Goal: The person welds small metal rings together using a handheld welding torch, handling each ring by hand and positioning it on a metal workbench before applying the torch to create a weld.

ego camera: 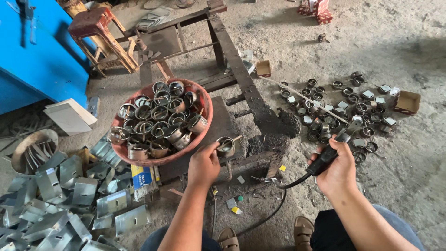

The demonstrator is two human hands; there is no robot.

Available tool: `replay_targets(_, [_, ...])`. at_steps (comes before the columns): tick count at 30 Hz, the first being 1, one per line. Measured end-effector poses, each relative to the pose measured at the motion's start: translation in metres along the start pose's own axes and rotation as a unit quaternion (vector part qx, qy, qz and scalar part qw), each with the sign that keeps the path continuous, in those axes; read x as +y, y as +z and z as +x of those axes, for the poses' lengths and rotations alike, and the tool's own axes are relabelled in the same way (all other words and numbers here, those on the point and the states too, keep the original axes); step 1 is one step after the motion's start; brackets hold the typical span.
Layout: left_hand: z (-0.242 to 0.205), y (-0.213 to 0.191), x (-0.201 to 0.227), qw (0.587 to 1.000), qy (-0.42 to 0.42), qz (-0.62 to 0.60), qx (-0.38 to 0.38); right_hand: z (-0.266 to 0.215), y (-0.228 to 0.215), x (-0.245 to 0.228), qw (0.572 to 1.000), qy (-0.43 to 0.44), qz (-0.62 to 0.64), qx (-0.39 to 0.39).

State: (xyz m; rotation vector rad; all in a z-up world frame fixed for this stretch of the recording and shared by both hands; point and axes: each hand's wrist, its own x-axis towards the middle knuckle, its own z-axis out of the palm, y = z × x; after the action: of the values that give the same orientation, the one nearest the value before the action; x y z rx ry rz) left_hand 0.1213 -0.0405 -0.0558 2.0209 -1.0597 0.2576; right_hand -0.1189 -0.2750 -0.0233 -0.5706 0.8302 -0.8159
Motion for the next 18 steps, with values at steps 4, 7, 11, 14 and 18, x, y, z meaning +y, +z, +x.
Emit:
replay_targets(4, [0.002, 0.003, -0.001, 0.973, -0.229, 0.005, -0.013, 0.002, -0.003, -0.005, 1.000, -0.005, 0.004, 0.003])
replay_targets(7, [0.014, 0.000, 0.000, 0.845, -0.490, -0.211, -0.036, 0.003, -0.002, -0.008, 1.000, -0.005, 0.001, 0.004])
replay_targets(11, [0.014, 0.007, 0.002, 0.830, -0.507, -0.230, -0.029, 0.000, -0.001, -0.009, 1.000, 0.005, -0.003, -0.016])
replay_targets(14, [0.014, 0.016, 0.004, 0.836, -0.448, -0.316, 0.004, -0.001, -0.001, -0.010, 1.000, 0.006, -0.017, -0.019])
replay_targets(18, [0.018, 0.023, 0.002, 0.955, -0.275, -0.109, 0.022, -0.002, -0.008, -0.013, 0.991, -0.062, -0.109, -0.045])
